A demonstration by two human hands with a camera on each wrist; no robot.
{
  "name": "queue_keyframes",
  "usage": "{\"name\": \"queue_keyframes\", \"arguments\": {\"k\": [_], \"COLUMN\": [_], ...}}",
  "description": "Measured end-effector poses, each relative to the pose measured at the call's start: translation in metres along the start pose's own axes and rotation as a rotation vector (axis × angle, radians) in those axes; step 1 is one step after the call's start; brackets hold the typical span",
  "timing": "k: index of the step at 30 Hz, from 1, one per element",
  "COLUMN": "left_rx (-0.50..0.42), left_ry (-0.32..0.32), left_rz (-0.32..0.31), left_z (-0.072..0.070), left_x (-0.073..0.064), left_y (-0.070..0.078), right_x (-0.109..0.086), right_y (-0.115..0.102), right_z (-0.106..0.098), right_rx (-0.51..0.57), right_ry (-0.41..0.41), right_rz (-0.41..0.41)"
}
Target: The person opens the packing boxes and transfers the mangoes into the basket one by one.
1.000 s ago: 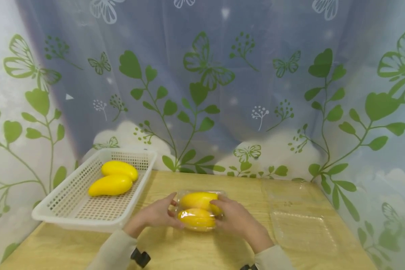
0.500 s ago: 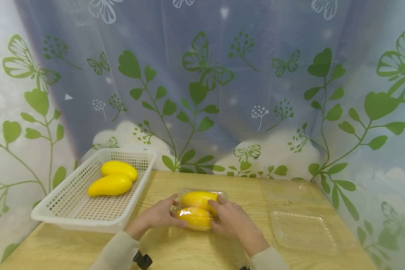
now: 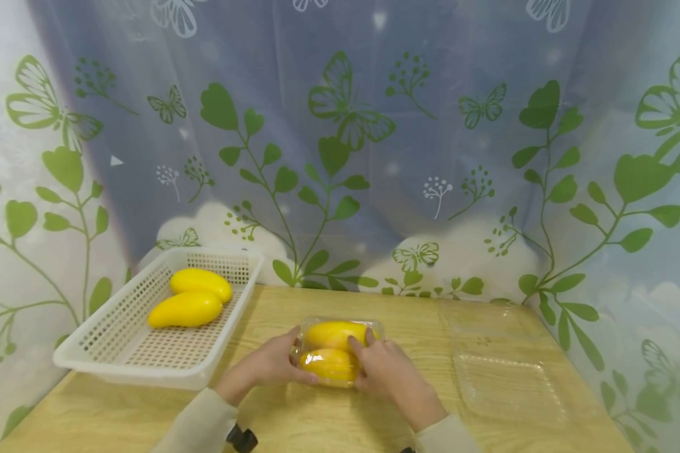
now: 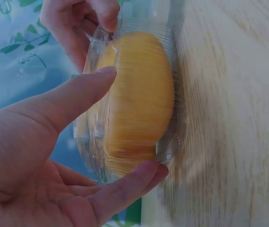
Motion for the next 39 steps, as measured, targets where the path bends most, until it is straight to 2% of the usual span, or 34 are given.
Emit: {"name": "queue_keyframes", "arguments": {"k": [16, 23, 28, 32, 39], "left_rx": [0.061, 0.070, 0.056, 0.056, 0.063], "left_ry": [-0.027, -0.023, -0.029, -0.032, -0.039], "left_rz": [0.010, 0.042, 0.029, 0.026, 0.020], "left_z": [0.0031, 0.0020, 0.0030, 0.0037, 0.0048], "left_x": [-0.0018, -0.0020, -0.0027, -0.0025, -0.0019], "left_y": [0.0016, 0.0051, 0.0045, 0.0041, 0.0013], "right_x": [0.0004, 0.0003, -0.0001, -0.0011, -0.0024], "right_y": [-0.0043, -0.0047, -0.0061, -0.0058, 0.0030], "right_z": [-0.0020, -0.0001, 0.0020, 0.0018, 0.0035], "right_rx": [-0.090, -0.152, -0.181, -0.140, 0.017], "right_ry": [0.020, 0.018, 0.011, -0.016, -0.088], "right_rz": [-0.043, -0.028, -0.014, 0.021, 0.125]}}
Point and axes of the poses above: each hand's wrist, its own x-axis towards the middle knuckle, its own z-axis out of the palm, y = z × x, the point moved 10 cm from there along x, towards the middle knuckle, and after that the axes turned 15 degrees about x, right-handed, at the moved point
